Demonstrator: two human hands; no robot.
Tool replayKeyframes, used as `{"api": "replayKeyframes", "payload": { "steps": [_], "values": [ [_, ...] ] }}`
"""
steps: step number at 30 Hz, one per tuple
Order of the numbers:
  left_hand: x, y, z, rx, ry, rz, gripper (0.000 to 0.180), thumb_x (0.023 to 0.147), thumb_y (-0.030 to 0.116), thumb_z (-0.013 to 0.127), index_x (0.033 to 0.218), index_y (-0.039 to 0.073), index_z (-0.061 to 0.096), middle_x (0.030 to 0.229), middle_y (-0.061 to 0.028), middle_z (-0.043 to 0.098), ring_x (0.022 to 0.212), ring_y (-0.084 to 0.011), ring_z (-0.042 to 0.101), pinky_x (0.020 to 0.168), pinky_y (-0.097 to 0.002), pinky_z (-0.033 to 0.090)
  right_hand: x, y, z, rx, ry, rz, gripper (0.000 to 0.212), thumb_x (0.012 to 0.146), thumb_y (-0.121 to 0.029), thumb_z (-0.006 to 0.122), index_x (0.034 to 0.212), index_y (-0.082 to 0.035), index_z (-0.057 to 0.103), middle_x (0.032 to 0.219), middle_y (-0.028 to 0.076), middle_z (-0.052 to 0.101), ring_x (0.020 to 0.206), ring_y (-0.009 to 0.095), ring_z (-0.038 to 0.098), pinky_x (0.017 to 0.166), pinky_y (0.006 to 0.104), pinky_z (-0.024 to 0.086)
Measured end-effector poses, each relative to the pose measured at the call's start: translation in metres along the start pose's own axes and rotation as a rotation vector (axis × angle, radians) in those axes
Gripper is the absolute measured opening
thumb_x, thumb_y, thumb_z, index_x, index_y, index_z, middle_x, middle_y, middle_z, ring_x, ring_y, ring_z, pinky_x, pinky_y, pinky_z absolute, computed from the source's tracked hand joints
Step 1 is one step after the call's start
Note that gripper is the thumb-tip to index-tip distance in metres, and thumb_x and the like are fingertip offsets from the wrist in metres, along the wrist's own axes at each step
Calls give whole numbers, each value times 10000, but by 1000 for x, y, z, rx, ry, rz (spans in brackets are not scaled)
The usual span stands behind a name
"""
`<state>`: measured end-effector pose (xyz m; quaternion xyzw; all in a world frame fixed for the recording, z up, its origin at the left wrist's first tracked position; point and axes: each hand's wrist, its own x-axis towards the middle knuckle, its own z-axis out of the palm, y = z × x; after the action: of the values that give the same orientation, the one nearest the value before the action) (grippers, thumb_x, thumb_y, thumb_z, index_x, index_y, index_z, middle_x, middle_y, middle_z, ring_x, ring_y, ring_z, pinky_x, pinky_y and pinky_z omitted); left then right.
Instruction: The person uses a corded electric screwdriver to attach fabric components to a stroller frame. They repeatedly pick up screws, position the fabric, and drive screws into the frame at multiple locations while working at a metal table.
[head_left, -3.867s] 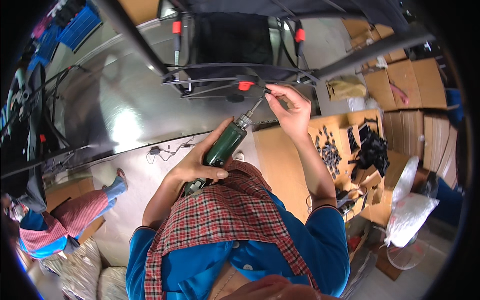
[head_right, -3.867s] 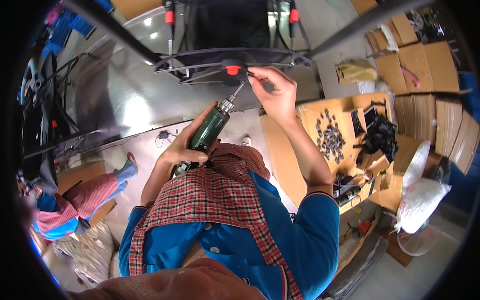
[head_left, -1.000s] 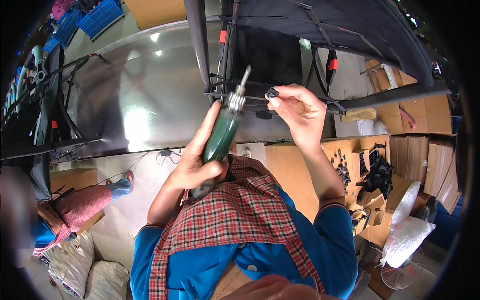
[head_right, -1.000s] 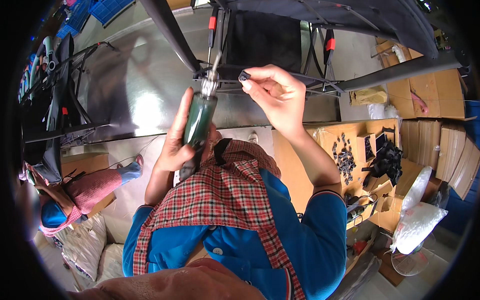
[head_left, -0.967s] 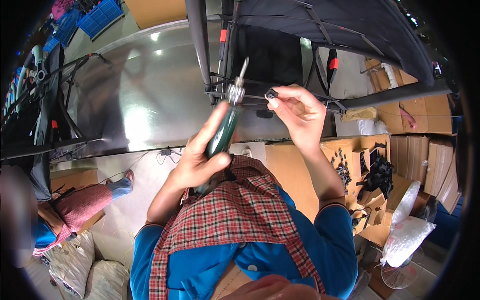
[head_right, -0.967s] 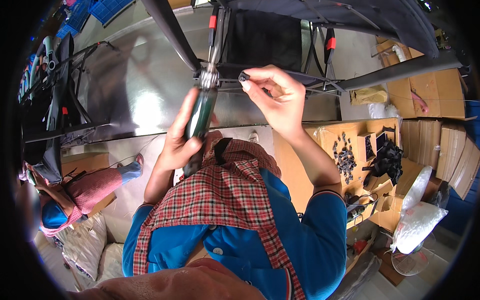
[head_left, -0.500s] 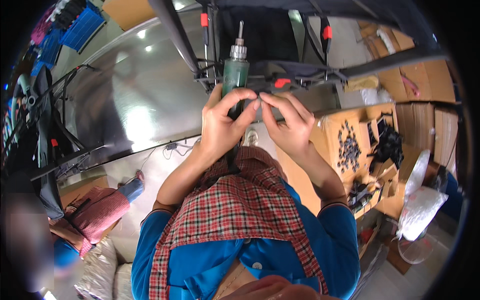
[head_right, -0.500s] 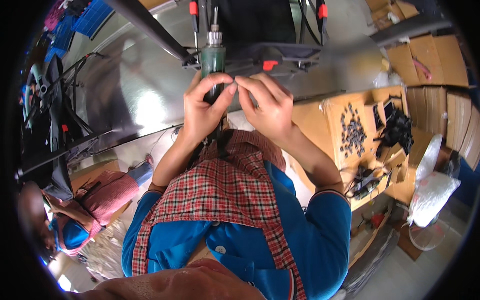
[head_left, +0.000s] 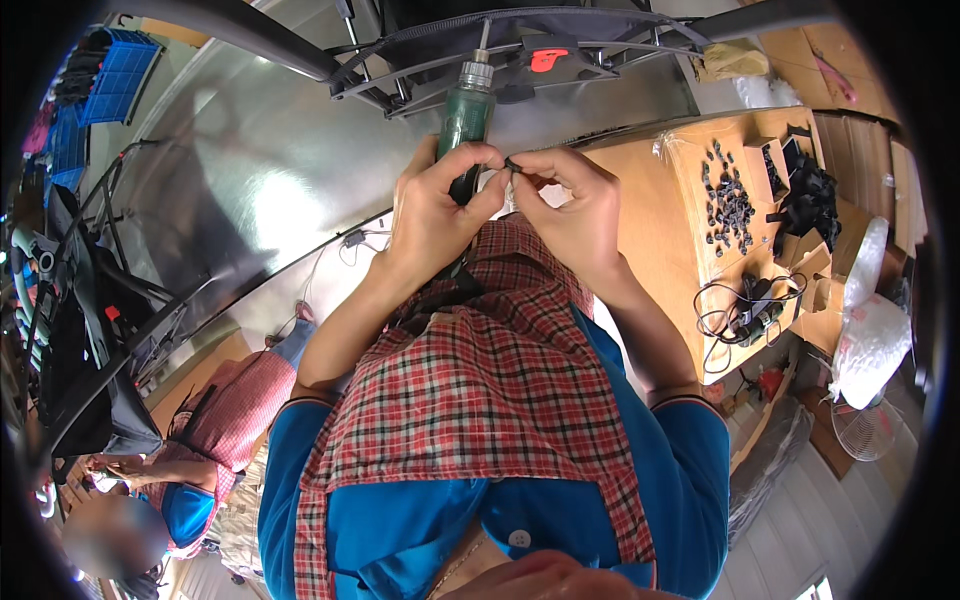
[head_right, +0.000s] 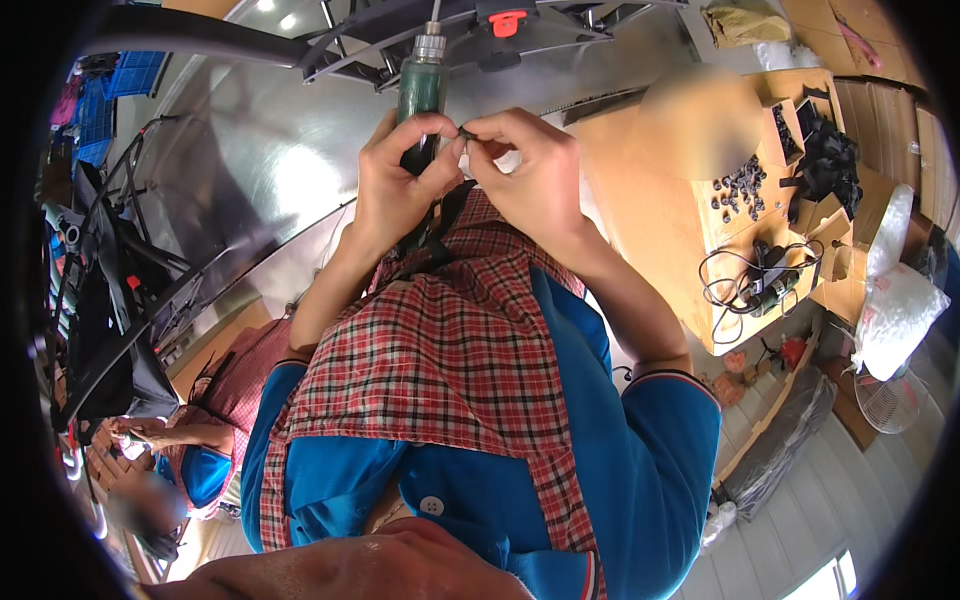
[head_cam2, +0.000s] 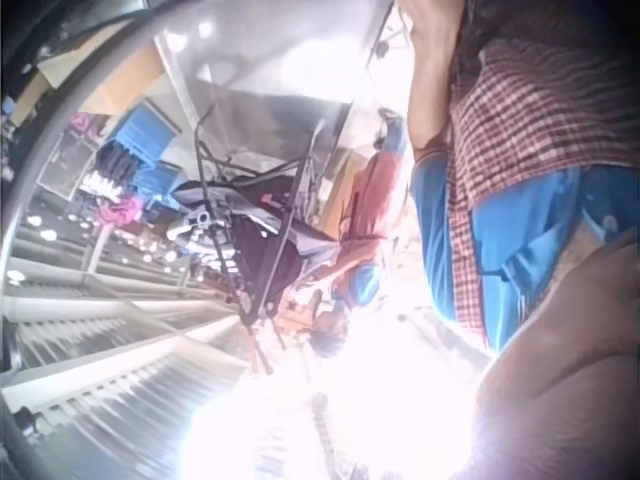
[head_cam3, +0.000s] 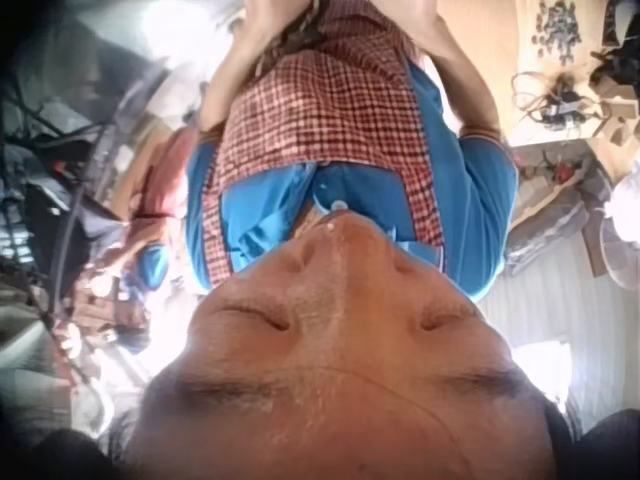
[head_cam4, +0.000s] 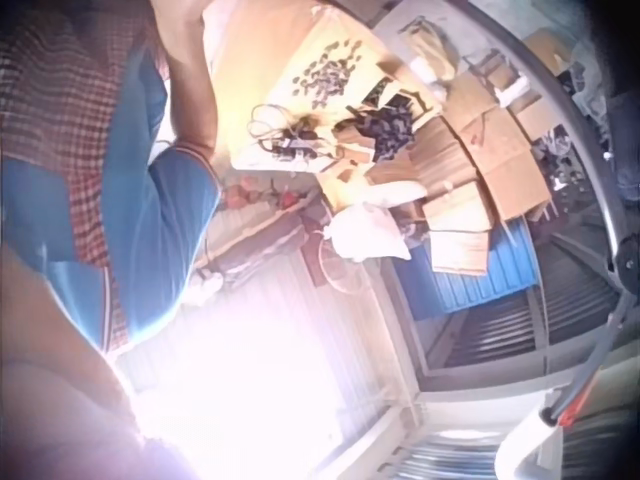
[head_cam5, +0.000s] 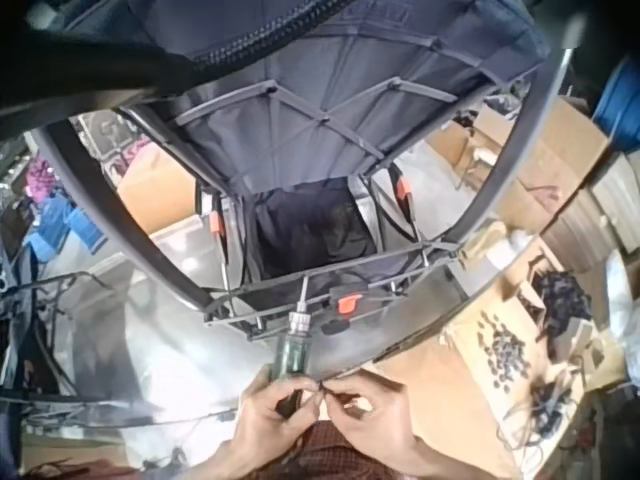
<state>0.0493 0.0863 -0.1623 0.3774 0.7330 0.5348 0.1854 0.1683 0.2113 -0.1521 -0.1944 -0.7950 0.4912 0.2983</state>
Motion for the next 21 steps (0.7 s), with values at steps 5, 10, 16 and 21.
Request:
{"api": "replayKeyframes", "payload": {
  "steps": [5,10,16,21],
  "values": [
    [-1,10,-4,83,-33,56,236,797,152,787,1019,114,716,898,-158,604,684,-304,631,616,-373,516,0,1,-9,43,-119,35,266,803,90,692,1061,27,702,892,81,702,824,132,684,730,267,541],
    [-5,15,-10,-2,-144,-23,161,859,95,738,1004,43,691,977,-81,579,775,-139,592,668,-274,485,2,17,-23,380,-311,187,259,839,38,716,1094,9,685,916,83,707,807,124,688,723,253,567],
    [0,21,-11,-115,-203,9,155,860,74,724,1003,34,682,982,-88,585,799,-144,605,683,-273,496,18,14,-44,250,-521,107,205,877,2,710,1075,30,662,951,61,705,863,103,681,758,253,571],
    [2,26,-11,-81,-285,57,216,827,102,750,1036,98,696,1051,-174,625,904,-314,686,771,-374,560,19,11,-57,445,-603,345,231,823,41,735,1037,28,650,932,65,699,837,110,684,776,247,554]
  ]
}}
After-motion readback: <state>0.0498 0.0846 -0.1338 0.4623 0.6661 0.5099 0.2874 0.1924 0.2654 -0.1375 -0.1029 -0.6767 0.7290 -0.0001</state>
